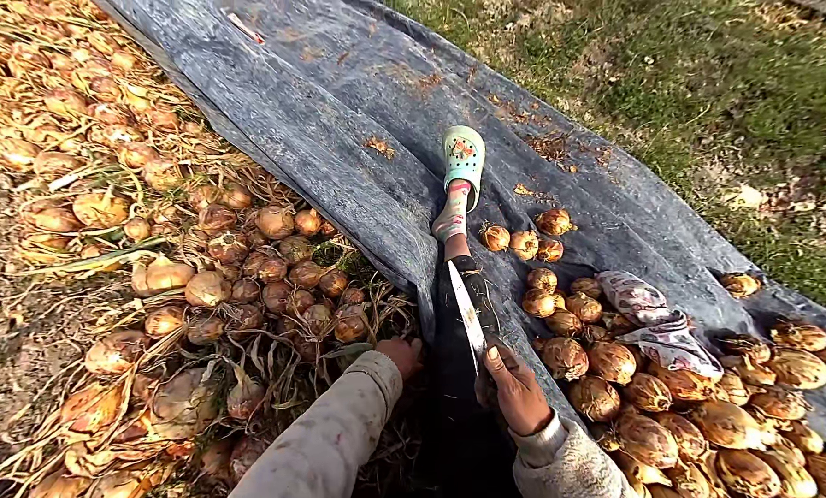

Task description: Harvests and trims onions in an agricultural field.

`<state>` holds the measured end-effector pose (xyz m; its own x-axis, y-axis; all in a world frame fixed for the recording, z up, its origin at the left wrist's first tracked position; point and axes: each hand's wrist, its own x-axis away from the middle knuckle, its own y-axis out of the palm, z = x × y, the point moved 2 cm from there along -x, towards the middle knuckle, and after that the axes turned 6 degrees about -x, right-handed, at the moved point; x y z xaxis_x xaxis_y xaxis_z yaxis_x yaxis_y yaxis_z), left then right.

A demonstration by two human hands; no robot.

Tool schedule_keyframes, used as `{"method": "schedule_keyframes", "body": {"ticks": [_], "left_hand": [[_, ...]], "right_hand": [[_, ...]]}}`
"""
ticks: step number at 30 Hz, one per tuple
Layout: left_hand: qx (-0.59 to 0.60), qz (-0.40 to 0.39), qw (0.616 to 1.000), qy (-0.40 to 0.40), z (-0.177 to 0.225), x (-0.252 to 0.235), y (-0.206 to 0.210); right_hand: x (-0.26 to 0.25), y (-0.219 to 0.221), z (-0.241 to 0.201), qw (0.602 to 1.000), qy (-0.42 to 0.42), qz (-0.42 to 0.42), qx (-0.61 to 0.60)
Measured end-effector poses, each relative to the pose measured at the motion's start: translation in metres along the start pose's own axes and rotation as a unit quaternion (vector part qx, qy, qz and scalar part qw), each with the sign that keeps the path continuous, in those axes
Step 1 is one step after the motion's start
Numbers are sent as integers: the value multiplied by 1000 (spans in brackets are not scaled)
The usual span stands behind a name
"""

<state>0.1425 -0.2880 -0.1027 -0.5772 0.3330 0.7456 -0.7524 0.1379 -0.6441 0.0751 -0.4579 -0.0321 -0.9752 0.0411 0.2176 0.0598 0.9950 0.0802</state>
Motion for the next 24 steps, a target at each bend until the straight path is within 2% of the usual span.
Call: {"method": "schedule_keyframes", "body": {"ticks": [3,5,6,8,10,12,14,17,19,22,24], "left_hand": [[41,30,998,-30,-2,34,-1],[129,59,988,-56,-19,76,0],[190,104,974,-62,-29,98,6],[319,246,914,-45,-43,142,28],[414,387,824,-2,-45,176,57],[469,470,745,59,-39,197,77],[489,499,705,122,-35,208,90],[445,515,714,165,-40,211,101],[420,508,724,204,-46,215,98],[430,460,732,261,-51,221,93],[438,422,745,275,-54,221,96]], "right_hand": [[2,-5,0,1000,28,-11,4],[5,-9,4,998,52,-30,22],[5,-8,5,996,66,-43,36],[7,0,6,990,92,-77,72],[13,18,5,983,83,-118,116],[23,42,-1,975,30,-168,139],[32,63,-7,968,-48,-212,125],[40,77,-17,948,-154,-266,86],[44,78,-21,933,-187,-297,78],[49,78,-20,931,-175,-316,57],[54,77,-15,935,-137,-325,30]]}}
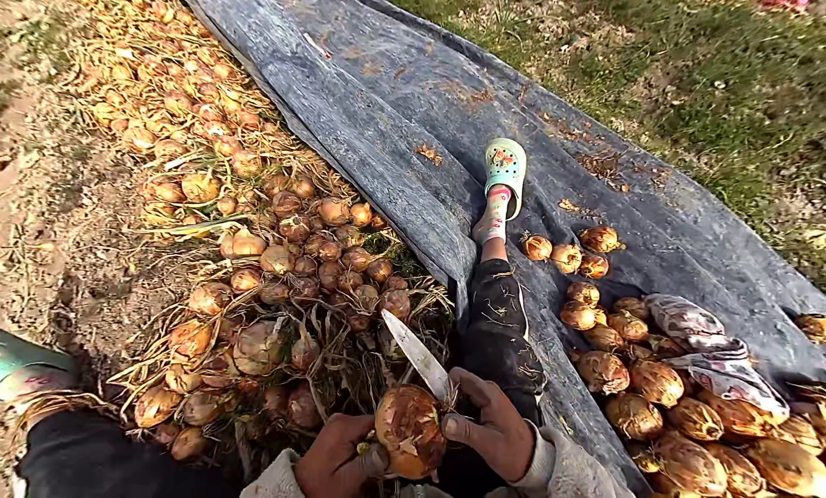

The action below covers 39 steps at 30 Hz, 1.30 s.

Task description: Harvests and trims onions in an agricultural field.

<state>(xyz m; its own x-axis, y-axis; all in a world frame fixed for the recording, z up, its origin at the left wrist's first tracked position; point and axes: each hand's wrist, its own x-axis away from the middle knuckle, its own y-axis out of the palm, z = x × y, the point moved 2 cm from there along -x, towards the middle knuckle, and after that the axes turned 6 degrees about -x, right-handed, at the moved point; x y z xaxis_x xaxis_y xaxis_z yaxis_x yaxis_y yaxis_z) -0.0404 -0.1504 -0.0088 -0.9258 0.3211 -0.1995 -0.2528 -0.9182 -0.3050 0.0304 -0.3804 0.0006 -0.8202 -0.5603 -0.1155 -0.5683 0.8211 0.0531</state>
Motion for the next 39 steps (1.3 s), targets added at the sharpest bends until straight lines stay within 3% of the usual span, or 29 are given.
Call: {"method": "schedule_keyframes", "body": {"ticks": [6,11,14,17,20,22,24,26,29,32,34,36,38,39], "left_hand": [[-46,-47,996,-56,-5,14,-15],[-196,21,975,-99,11,23,-5],[-314,53,943,-100,20,16,5],[-402,119,907,-29,15,-9,11],[-415,178,892,4,19,-41,21],[-396,209,894,-24,23,-62,25],[-367,248,894,-61,27,-81,21],[-384,280,879,-28,23,-92,21],[-447,206,869,47,16,-96,40],[-471,70,877,63,9,-78,74],[-436,-42,899,-20,10,-66,89],[-394,-154,898,-116,8,-72,89],[-373,-195,902,-101,6,-90,91],[-379,-174,908,-39,6,-102,92]], "right_hand": [[13,10,10,983,175,-45,-43],[20,13,20,950,293,-42,-102],[16,11,27,942,302,13,-145],[3,5,19,936,284,98,-183],[-11,-8,11,935,219,172,-218],[-12,-15,9,931,191,189,-247],[-7,-19,13,924,197,179,-274],[-1,-20,24,916,234,167,-281],[10,-15,44,899,245,134,-336],[11,-5,49,875,225,241,-355],[13,4,50,825,323,314,-341],[15,5,54,788,405,338,-317],[17,-7,51,805,373,349,-299],[17,-16,48,831,317,363,-278]]}}
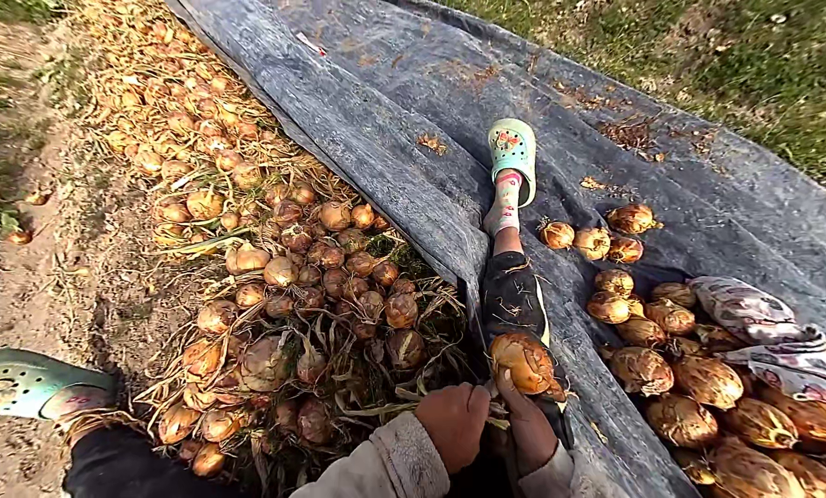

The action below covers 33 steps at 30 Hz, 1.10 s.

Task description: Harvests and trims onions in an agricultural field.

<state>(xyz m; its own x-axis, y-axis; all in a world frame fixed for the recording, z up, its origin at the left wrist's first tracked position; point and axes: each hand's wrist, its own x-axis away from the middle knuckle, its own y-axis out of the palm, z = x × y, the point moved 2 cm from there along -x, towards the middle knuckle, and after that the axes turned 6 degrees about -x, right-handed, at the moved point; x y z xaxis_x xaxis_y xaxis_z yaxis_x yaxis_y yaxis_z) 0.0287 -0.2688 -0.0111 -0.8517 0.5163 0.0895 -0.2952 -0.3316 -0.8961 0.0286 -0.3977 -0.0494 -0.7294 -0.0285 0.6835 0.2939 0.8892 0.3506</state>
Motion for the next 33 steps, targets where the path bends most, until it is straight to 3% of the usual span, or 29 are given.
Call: {"method": "schedule_keyframes", "body": {"ticks": [3,5,7,9,11,13,16,20,22,24,26,28,30,33], "left_hand": [[-46,164,973,153,1,-50,-27],[-61,242,949,193,6,-78,-47],[-71,205,972,91,3,-91,-67],[-83,70,985,-130,-30,-96,-86],[-91,-80,945,-305,-77,-88,-95],[-106,-126,908,-385,-117,-71,-79],[-119,-163,889,-410,-149,-50,-61],[-146,-198,885,-396,-156,-37,-62],[-121,-182,884,-412,-156,-28,-69],[-20,-101,895,-434,-163,-20,-78],[108,43,901,-418,-160,-14,-81],[157,148,914,-343,-139,-13,-78],[133,191,944,-234,-108,-14,-68],[3,196,977,-82,-56,-10,-37]], "right_hand": [[-10,-11,-41,964,-264,-12,31],[-11,-16,-71,921,-381,16,84],[-11,-23,-98,889,-446,42,97],[-7,-39,-126,884,-458,77,62],[-4,-54,-142,886,-445,127,36],[-5,-63,-136,909,-385,155,36],[-14,-65,-100,945,-308,81,75],[-15,-32,-55,968,-226,-20,104],[-16,-18,-40,976,-159,-72,129],[-17,-7,-29,975,-82,-119,169],[-16,2,-18,971,-7,-152,183],[-16,9,-8,969,47,-171,170],[-17,12,-1,970,77,-182,143],[-19,12,7,978,70,-187,55]]}}
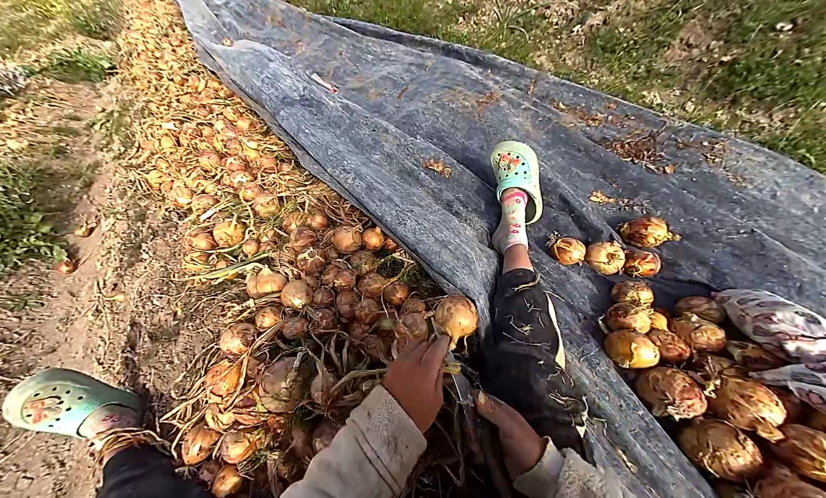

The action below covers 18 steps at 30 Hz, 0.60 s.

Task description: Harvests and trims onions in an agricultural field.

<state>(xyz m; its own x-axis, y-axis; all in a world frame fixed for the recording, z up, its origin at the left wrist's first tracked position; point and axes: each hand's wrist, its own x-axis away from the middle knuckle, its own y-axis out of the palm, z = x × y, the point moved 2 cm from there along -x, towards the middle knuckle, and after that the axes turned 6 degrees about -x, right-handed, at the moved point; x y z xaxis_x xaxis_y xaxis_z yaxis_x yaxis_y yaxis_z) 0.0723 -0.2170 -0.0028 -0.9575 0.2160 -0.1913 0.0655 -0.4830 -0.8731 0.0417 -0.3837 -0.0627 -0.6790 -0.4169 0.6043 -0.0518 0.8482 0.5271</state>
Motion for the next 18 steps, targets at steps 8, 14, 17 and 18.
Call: {"method": "schedule_keyframes", "body": {"ticks": [8,14,17,18], "left_hand": [[-18,-114,989,90,44,45,51],[-55,25,969,241,63,-52,28],[-152,-143,969,134,37,-106,14],[-200,-252,943,88,22,-121,11]], "right_hand": [[9,-17,21,971,-92,202,-93],[27,-27,-59,875,-423,231,38],[47,-45,-111,833,-479,269,70],[51,-53,-120,833,-483,259,73]]}}
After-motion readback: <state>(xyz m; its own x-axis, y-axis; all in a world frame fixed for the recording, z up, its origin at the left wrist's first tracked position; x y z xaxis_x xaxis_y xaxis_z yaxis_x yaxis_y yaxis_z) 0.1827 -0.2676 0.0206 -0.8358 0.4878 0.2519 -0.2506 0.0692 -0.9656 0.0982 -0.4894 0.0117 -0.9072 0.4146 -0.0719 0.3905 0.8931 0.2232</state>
